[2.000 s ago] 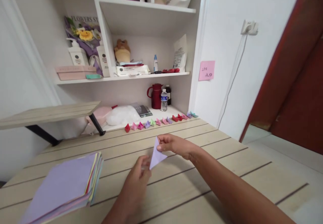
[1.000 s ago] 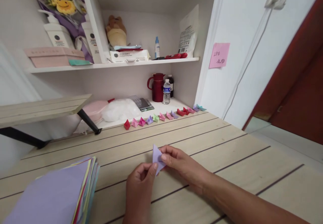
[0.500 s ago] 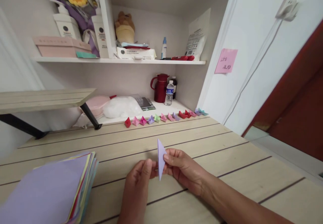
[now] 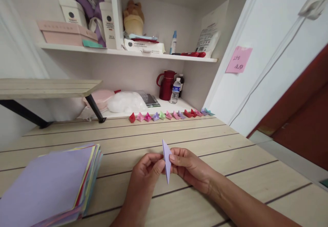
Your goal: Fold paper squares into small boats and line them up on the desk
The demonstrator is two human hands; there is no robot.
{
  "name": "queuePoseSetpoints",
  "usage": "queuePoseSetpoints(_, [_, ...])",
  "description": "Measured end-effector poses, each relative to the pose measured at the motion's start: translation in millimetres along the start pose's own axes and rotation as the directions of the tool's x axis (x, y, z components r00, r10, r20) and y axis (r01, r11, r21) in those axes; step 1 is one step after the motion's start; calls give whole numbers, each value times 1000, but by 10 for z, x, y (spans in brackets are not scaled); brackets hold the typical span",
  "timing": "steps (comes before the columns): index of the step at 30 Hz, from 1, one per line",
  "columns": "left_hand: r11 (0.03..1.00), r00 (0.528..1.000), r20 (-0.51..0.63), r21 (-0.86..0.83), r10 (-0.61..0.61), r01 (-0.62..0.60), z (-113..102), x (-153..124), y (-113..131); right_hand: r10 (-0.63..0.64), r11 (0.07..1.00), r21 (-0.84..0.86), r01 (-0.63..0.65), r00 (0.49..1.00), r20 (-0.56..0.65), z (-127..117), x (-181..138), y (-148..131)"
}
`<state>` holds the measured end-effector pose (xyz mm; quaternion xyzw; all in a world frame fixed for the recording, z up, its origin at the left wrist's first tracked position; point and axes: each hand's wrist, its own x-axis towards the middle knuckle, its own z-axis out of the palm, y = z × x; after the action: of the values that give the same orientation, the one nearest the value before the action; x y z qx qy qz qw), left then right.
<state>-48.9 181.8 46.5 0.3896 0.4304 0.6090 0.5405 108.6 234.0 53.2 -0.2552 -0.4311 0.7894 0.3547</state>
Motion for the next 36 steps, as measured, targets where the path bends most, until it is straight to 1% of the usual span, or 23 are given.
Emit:
queuePoseSetpoints(5, [1000,1000,13,-9,-20,20,-15,13,-2,6,1000,-18,-6,1000,5,-15,-7,0])
queuePoseSetpoints(11, [999,997,63,-25,-44,46,-42,41,9,1,1000,-24,0,1000,23,-25,-9,10])
queuePoseSetpoints(16, [998,995,83,-15,-57,58,-68,60,10,22,999,-37,-21,1000,16,-28,-5,11])
queuePoseSetpoints(20, [999,996,73,6,-45,44,-66,64,0,-2,998,-65,1,1000,-13,13,-12,20])
queuePoseSetpoints(24, [998,998,54,60,-21,18,-19,47,-23,-40,988,-152,27,996,-83,84,-26,21])
queuePoseSetpoints(27, [994,999,41,111,-1,-3,27,26,-64,-91,969,-238,61,989,-117,108,-26,8])
queuePoseSetpoints(32, [985,1000,16,173,18,-21,51,-1,-74,-129,941,-328,89,986,-103,110,-27,-15])
queuePoseSetpoints(36, [979,999,34,202,6,-13,27,-6,-9,-139,924,-367,107,988,-61,107,-22,-12])
